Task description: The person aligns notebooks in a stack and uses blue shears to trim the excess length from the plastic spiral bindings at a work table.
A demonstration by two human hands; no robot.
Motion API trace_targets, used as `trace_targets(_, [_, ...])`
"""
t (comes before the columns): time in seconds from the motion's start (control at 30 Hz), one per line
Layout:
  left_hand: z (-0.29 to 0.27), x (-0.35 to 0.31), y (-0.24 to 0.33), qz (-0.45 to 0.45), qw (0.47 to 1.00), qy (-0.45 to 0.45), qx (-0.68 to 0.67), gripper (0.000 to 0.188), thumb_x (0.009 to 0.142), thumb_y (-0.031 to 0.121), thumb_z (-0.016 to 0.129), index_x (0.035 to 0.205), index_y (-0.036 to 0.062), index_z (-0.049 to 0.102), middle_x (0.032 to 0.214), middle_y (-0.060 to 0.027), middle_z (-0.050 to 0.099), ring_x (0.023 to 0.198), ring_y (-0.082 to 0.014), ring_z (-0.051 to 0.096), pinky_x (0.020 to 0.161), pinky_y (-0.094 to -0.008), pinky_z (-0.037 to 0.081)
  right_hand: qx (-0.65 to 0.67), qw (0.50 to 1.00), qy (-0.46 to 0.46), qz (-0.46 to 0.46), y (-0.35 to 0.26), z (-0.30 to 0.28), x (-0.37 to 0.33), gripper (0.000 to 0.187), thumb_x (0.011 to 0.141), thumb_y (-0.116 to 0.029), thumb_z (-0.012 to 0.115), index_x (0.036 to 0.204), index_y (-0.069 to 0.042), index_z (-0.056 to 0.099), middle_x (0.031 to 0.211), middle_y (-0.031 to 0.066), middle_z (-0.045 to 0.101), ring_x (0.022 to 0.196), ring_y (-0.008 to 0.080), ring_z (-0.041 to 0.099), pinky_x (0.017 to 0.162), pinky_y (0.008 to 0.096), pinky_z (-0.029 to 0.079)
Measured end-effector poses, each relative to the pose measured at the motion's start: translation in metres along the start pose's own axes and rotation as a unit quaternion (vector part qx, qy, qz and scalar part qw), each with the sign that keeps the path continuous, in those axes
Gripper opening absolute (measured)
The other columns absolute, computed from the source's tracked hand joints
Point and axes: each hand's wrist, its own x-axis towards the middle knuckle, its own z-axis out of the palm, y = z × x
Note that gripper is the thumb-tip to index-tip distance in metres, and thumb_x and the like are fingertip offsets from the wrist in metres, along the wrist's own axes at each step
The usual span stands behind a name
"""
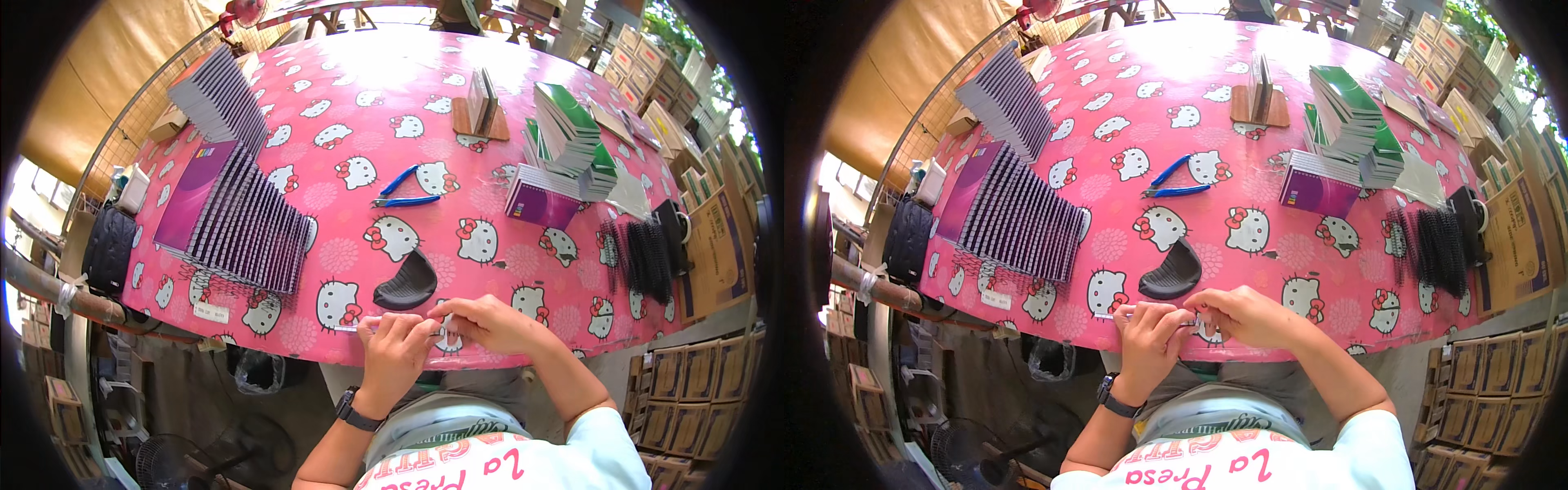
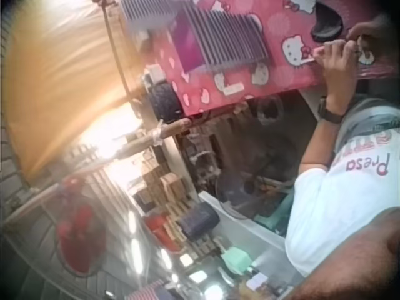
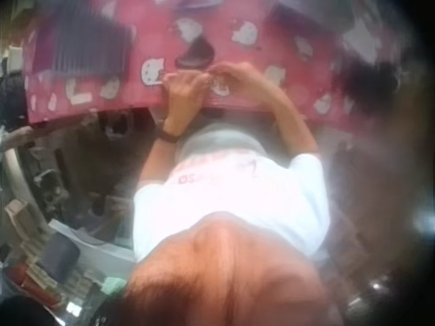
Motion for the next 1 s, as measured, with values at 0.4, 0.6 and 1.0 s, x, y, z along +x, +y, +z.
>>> trace_targets(0.4, [-0.01, 0.0, -0.007, 0.009, 0.999, 0.033, 0.017, 0.023, 0.072, 0.034, 0.073, 0.086, 0.0182, 0.065, 0.088, 0.0066, 0.061, 0.092, -0.0137, 0.056, 0.099, -0.0487, 0.022, -0.324, 0.896, 0.241, -0.183, 0.01, 0.021, 0.065, 0.049, 0.068, -0.032, 0.079, 0.11, -0.01, 0.062, 0.132, 0.0182, 0.048, 0.109, 0.0372, 0.052, 0.095, 0.0426, 0.043])
trace_targets(0.6, [-0.02, -0.01, -0.038, 0.003, 0.998, 0.049, 0.028, 0.025, 0.061, 0.03, 0.08, 0.077, 0.0185, 0.065, 0.08, 0.0062, 0.061, 0.092, -0.013, 0.057, 0.101, -0.0512, 0.02, 0.218, 0.931, -0.122, -0.267, 0.01, -0.013, 0.019, 0.044, 0.072, -0.038, 0.075, 0.097, -0.002, 0.068, 0.13, 0.0151, 0.055, 0.12, 0.0269, 0.051, 0.1, 0.0393, 0.04])
trace_targets(1.0, [-0.02, -0.009, -0.044, 0.022, 0.999, 0.038, -0.019, 0.038, 0.058, 0.027, 0.082, 0.089, 0.0158, 0.065, 0.082, 0.0023, 0.061, 0.09, -0.0176, 0.057, 0.098, -0.0475, 0.028, 0.064, 0.968, -0.019, -0.241, 0.001, -0.007, 0.028, 0.047, 0.069, -0.042, 0.072, 0.092, 0.0, 0.069, 0.104, 0.0147, 0.068, 0.097, 0.0233, 0.061, 0.089, 0.0379, 0.04])
